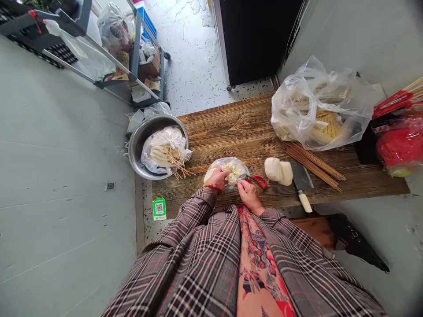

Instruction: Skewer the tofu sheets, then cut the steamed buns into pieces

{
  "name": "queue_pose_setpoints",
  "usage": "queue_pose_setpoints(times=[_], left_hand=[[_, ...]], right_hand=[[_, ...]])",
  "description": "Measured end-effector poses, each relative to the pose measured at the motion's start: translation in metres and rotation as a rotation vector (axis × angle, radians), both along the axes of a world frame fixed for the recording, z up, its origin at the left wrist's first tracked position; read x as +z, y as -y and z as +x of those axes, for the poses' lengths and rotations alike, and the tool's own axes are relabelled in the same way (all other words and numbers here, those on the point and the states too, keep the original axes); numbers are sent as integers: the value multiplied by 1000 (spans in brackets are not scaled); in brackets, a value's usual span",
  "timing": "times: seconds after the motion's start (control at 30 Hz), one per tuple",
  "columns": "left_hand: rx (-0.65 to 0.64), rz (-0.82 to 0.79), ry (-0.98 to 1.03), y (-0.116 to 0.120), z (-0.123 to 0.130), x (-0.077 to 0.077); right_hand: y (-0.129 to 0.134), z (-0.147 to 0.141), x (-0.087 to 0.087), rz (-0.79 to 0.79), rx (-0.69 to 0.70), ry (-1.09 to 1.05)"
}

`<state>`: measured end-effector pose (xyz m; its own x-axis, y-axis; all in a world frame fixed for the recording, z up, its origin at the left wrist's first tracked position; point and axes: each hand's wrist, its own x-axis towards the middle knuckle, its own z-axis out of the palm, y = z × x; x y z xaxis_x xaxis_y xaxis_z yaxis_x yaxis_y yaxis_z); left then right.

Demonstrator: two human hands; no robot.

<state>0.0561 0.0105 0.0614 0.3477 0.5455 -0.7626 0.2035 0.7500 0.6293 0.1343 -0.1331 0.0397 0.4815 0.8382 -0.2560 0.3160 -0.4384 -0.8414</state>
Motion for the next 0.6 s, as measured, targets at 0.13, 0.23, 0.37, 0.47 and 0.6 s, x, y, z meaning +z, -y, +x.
queue_pose_setpoints(times=[0.13,0.23,0.37,0.47,0.6], left_hand=[[-22,-13,-7,-5,-5,2],[-22,19,-27,-11,-9,2],[-34,79,-59,-15,-9,-3],[-46,103,-72,-14,-7,-8],[-54,115,-69,-12,-7,-14]], right_hand=[[3,3,1,0,-2,1],[5,4,1,-2,-1,6],[6,4,1,1,19,8],[7,4,0,-2,35,11],[7,5,0,-8,46,11]])
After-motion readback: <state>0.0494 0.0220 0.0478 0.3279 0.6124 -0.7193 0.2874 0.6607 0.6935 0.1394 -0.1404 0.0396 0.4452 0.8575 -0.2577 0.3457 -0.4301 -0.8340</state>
